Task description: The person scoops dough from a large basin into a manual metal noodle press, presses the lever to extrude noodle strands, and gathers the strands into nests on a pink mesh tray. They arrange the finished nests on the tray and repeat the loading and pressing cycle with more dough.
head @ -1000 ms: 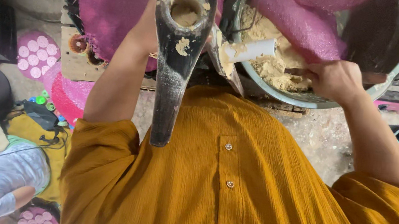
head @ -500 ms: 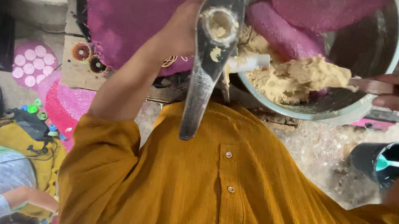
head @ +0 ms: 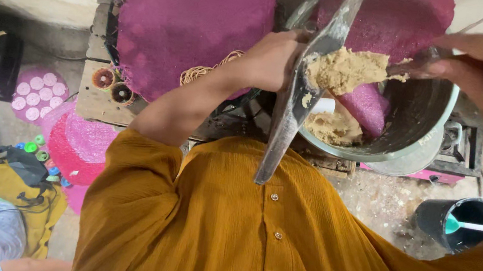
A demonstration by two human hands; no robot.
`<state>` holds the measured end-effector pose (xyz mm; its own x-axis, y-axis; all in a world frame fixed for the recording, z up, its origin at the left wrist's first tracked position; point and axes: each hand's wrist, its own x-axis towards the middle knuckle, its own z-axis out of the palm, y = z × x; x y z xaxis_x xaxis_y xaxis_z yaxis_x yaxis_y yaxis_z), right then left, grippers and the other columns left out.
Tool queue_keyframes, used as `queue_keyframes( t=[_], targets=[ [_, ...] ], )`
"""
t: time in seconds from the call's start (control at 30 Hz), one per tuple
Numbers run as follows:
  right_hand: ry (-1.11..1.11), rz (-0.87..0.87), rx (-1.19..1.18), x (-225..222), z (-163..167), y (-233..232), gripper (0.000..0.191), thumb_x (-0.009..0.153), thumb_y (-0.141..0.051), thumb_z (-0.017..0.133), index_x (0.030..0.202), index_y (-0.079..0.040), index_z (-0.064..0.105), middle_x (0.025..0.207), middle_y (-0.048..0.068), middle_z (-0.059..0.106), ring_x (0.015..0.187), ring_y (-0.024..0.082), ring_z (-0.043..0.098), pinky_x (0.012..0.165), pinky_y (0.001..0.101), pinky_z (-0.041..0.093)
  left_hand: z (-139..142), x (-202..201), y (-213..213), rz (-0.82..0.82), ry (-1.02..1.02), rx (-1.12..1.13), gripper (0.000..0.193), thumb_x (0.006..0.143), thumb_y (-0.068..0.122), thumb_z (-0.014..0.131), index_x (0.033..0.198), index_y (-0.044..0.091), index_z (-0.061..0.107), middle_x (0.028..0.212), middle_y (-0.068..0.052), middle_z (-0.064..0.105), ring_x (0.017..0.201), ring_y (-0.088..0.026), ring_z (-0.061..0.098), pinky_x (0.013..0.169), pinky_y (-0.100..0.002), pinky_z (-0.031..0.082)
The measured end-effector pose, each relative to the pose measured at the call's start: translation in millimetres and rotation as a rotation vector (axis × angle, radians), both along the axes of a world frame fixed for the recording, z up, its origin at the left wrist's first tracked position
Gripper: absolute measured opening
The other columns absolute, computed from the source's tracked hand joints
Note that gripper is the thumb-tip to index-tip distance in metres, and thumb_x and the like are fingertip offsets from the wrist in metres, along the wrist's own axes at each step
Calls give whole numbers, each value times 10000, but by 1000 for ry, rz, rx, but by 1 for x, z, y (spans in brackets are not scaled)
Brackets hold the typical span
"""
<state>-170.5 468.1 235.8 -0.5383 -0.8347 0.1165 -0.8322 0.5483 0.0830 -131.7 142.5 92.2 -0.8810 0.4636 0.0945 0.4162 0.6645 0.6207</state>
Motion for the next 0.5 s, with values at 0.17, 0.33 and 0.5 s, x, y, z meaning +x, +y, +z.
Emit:
queue_keyframes(
  t=[0.17,0.33,0.5],
  targets=[
    [291,-152,86,22,9,-40,423,1007,-476,717,1076,-59,693,650,71,638,536,208,628,506,333,480,-8,-6,17,85,-112,-112,327,842,87,727,1169,77,730,1356,-150,624,1175,-343,666,1065,-440,531],
    [642,29,84,61,0,-96,321,968,-448,744,862,-165,635,662,-25,610,563,154,603,509,308,450,-13,-15,23,226,-52,-42,448,805,145,735,1238,72,644,1343,-166,597,1170,-375,626,1003,-474,491],
    [479,77,262,58,13,-87,340,871,-405,699,1136,-197,738,685,16,617,498,115,571,406,217,434,-22,-17,-1,339,-88,81,334,886,249,705,1177,86,707,1314,-168,662,1196,-391,630,1056,-487,478]
  ],
)
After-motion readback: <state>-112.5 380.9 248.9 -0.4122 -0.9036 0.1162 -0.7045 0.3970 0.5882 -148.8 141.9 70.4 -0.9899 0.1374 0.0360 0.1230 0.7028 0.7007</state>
